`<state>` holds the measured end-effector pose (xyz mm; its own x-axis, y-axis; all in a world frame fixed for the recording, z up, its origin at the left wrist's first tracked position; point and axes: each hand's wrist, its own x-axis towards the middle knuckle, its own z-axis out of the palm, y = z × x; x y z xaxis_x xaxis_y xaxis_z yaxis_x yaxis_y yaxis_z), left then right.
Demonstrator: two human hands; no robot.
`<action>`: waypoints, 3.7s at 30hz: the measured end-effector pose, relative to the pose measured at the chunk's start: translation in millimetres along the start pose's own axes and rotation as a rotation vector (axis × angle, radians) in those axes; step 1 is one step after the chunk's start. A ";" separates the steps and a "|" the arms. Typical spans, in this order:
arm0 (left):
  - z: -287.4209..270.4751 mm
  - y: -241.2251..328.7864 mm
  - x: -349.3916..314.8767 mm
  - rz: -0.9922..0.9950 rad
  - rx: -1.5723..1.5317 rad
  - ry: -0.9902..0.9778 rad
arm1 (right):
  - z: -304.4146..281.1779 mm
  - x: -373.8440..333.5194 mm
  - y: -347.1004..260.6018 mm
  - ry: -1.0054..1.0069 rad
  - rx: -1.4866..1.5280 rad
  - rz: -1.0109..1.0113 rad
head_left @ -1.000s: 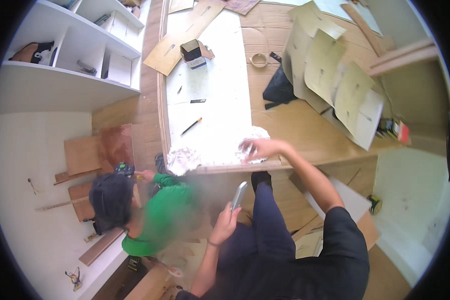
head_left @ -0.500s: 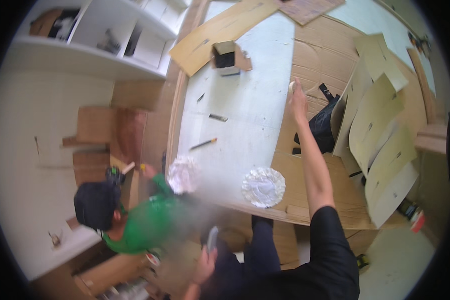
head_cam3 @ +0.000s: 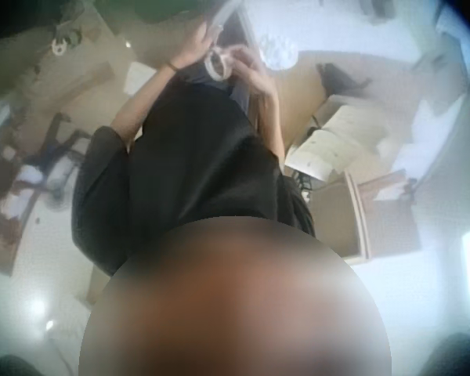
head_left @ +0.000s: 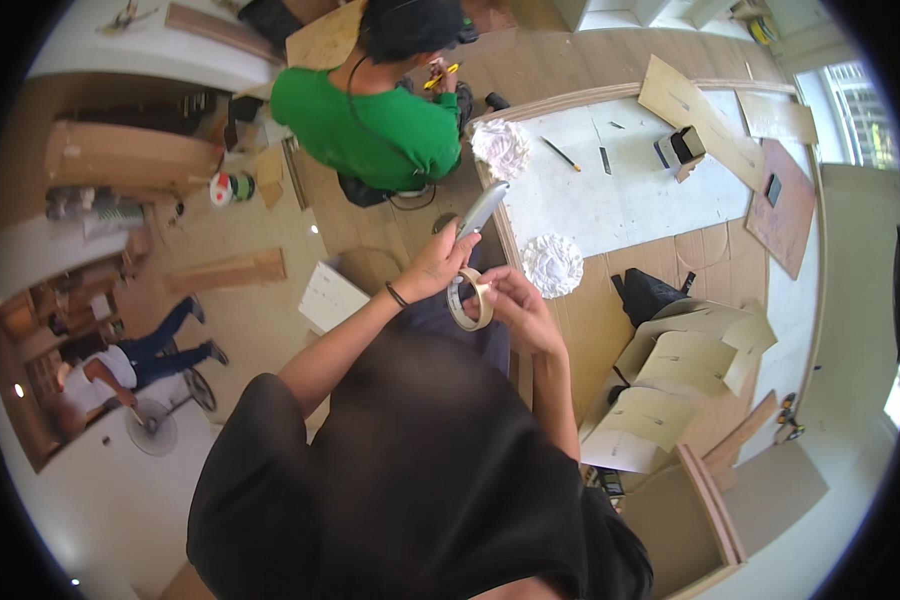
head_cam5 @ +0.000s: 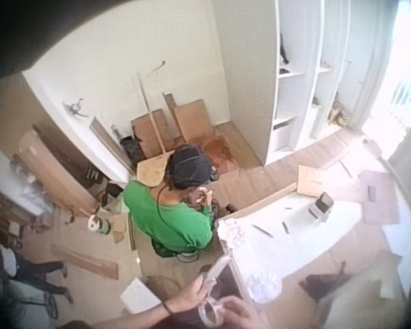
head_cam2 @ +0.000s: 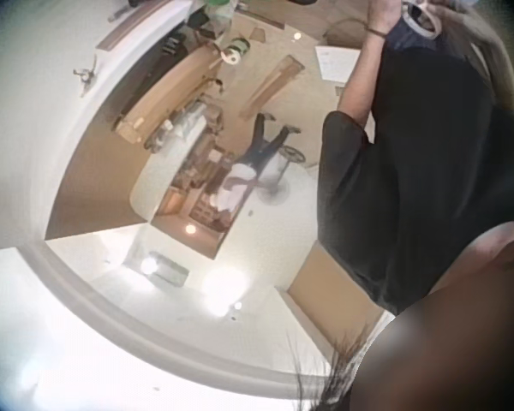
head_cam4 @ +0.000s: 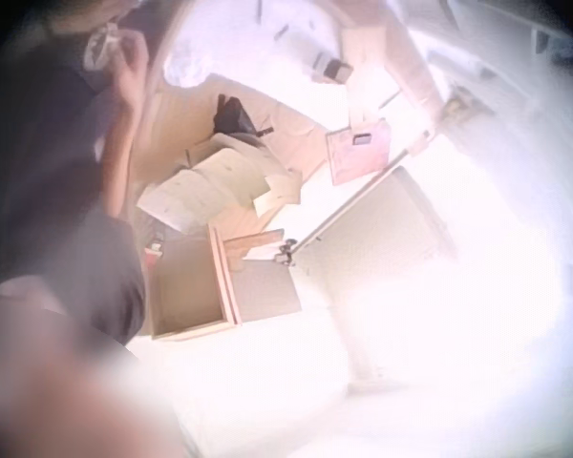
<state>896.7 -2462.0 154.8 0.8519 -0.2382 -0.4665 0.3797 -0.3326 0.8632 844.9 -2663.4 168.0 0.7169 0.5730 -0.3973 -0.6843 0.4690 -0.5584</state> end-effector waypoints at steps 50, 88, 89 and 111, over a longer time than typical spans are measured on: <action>-257.4 -108.1 -225.2 0.089 -0.354 1.040 | 325.4 199.5 67.0 -0.611 -1.247 -0.056; -417.4 -110.9 -156.7 -0.169 0.663 1.158 | 428.1 397.4 84.3 -0.479 -1.593 -0.383; -426.3 -114.3 -157.6 -0.180 0.669 1.146 | 434.0 404.7 93.7 -0.413 -1.599 -0.465; -517.5 -144.9 -174.5 -0.130 0.950 0.937 | 492.5 462.6 136.7 -0.403 -1.708 -0.694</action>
<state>879.8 -1900.0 211.0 0.8986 0.4267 0.1025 0.4057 -0.8968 0.1768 1017.2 -2003.2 266.6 0.5270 0.8220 0.2159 0.7052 -0.2811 -0.6509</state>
